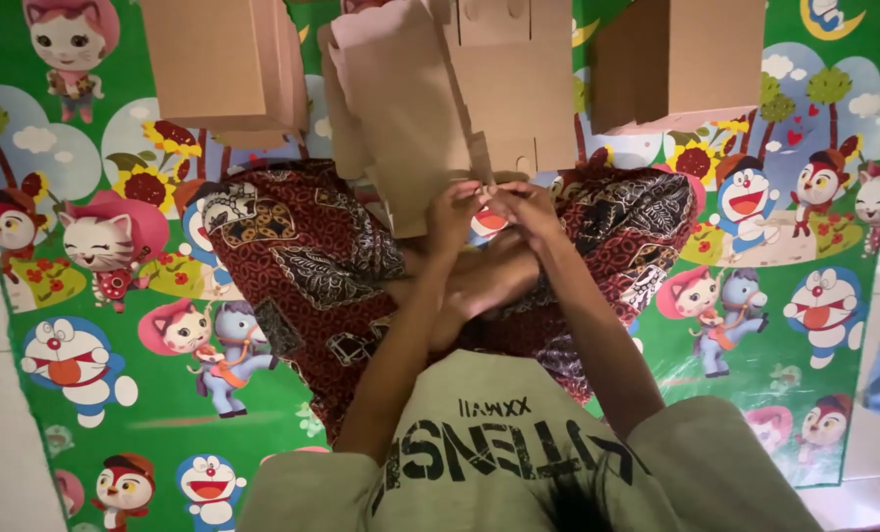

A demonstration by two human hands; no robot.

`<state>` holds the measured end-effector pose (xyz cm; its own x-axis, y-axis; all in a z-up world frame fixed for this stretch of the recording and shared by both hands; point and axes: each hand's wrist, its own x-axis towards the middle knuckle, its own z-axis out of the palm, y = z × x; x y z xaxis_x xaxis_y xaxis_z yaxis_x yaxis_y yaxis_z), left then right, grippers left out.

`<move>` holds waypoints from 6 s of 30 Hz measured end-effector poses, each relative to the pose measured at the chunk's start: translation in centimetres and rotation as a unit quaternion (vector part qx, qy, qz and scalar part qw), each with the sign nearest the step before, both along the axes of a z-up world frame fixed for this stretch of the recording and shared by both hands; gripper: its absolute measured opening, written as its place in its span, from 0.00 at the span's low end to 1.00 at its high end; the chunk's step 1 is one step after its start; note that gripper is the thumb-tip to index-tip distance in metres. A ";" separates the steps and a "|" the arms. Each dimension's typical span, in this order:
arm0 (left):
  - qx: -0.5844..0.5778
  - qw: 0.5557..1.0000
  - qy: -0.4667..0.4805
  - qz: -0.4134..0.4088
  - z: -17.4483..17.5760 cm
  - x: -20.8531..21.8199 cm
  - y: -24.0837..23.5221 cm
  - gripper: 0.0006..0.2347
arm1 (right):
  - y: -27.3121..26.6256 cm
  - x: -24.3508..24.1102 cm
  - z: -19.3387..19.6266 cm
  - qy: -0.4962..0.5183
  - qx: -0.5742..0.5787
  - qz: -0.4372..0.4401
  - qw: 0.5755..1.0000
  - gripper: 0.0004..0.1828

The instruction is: A person sits on a floor mat and manually folds flat cardboard templates into small rectangular boxes.

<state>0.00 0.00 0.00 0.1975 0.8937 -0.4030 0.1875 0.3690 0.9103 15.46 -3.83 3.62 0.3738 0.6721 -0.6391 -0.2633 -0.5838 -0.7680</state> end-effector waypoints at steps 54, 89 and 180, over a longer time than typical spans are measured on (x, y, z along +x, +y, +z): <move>0.091 0.988 -0.121 0.026 2.5 0.4 4.2 0.11 | 3.5 -3.5 2.8 -0.264 0.040 -0.069 0.961 0.08; 0.069 0.994 -0.069 0.053 4.4 0.8 2.0 0.10 | 1.9 -3.3 3.9 -0.157 0.140 0.034 0.977 0.13; 0.098 0.945 0.180 -0.256 -0.3 2.6 9.3 0.19 | 3.3 4.1 0.2 0.009 0.001 0.056 0.998 0.20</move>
